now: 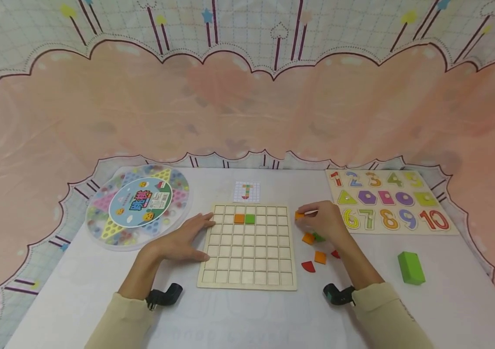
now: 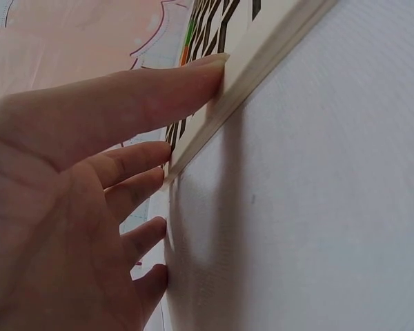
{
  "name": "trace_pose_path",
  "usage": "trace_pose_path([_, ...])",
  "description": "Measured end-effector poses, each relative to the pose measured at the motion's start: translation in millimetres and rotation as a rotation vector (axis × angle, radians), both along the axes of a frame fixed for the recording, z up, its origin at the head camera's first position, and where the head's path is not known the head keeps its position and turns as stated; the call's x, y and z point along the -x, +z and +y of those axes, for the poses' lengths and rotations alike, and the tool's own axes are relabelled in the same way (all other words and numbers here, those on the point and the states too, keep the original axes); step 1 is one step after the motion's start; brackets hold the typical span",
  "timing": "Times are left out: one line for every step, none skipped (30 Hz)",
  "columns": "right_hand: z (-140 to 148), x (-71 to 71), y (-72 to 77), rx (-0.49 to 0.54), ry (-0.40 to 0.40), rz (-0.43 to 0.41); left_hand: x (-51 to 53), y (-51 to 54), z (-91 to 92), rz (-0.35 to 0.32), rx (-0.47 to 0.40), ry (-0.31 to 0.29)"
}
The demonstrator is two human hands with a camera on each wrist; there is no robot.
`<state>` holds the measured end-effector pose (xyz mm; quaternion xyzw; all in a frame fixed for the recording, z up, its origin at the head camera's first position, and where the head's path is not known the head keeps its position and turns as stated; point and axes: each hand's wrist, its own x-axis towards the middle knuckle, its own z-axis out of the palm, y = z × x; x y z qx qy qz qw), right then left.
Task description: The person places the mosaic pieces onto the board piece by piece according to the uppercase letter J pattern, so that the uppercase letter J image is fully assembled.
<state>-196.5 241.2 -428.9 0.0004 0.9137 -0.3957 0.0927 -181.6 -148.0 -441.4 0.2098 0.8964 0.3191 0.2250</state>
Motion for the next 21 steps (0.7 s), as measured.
trace_pose_path([-4,1.4,-0.4,0.0,0.009,0.001,0.0,-0.2,-0.1,0.001,0.0,0.0])
trace_pose_path([-9,2.5,-0.7,-0.003,0.018,0.001,0.1,-0.3,-0.2,0.0,-0.001,0.002])
trace_pose_path([-13,3.5,-0.8,-0.006,0.023,-0.002,0.1,-0.4,-0.1,0.0,-0.003,0.003])
trace_pose_path([-18,4.5,-1.3,-0.007,0.028,-0.006,0.1,-0.3,0.0,0.0,-0.004,0.003])
trace_pose_path([-22,5.7,-2.0,-0.01,0.032,-0.009,0.1,-0.4,-0.1,0.001,-0.006,0.001])
trace_pose_path([-27,6.7,-2.6,-0.009,0.034,-0.013,0.0,-0.4,0.0,0.001,-0.008,-0.001])
trace_pose_path([-32,8.0,-3.3,-0.01,0.035,-0.015,0.0,-0.2,-0.2,0.002,-0.008,-0.003])
trace_pose_path([-36,9.2,-3.8,-0.007,0.035,-0.02,0.1,-0.1,-0.3,0.003,-0.01,-0.005])
trace_pose_path([-41,10.3,-4.2,-0.006,0.04,-0.019,0.1,0.3,-0.3,0.004,-0.009,-0.007])
trace_pose_path([-45,11.5,-4.7,-0.008,0.044,-0.014,0.1,0.5,-0.5,0.004,-0.006,-0.01])
trace_pose_path([-49,12.5,-4.8,-0.009,0.047,-0.009,0.3,0.5,-0.6,0.005,-0.006,-0.011])
trace_pose_path([-53,13.2,-4.6,-0.011,0.049,-0.001,0.2,0.8,-0.6,0.006,-0.007,-0.013])
trace_pose_path([-56,13.8,-4.6,-0.015,0.058,0.011,0.2,1.0,-0.8,0.008,-0.007,-0.014])
trace_pose_path([-59,14.3,-4.5,-0.02,0.067,0.023,0.3,1.0,-0.9,0.009,-0.008,-0.014])
trace_pose_path([-62,14.7,-4.3,-0.022,0.074,0.035,0.4,1.0,-1.0,0.008,-0.01,-0.014])
trace_pose_path([-65,15.2,-4.4,-0.023,0.074,0.04,0.3,1.0,-1.2,0.008,-0.013,-0.014])
trace_pose_path([-67,15.6,-4.7,-0.022,0.075,0.04,0.3,0.8,-1.3,0.008,-0.017,-0.013])
trace_pose_path([-69,16.1,-4.9,-0.022,0.076,0.041,0.3,0.6,-1.4,0.007,-0.018,-0.013])
trace_pose_path([-71,16.6,-5.3,-0.022,0.078,0.041,0.3,0.6,-1.5,0.006,-0.019,-0.013])
trace_pose_path([-73,17.3,-5.9,-0.02,0.074,0.039,0.3,0.5,-1.6,0.007,-0.02,-0.013])
trace_pose_path([-75,18.0,-6.5,-0.017,0.075,0.038,0.3,0.3,-1.6,0.007,-0.018,-0.012])
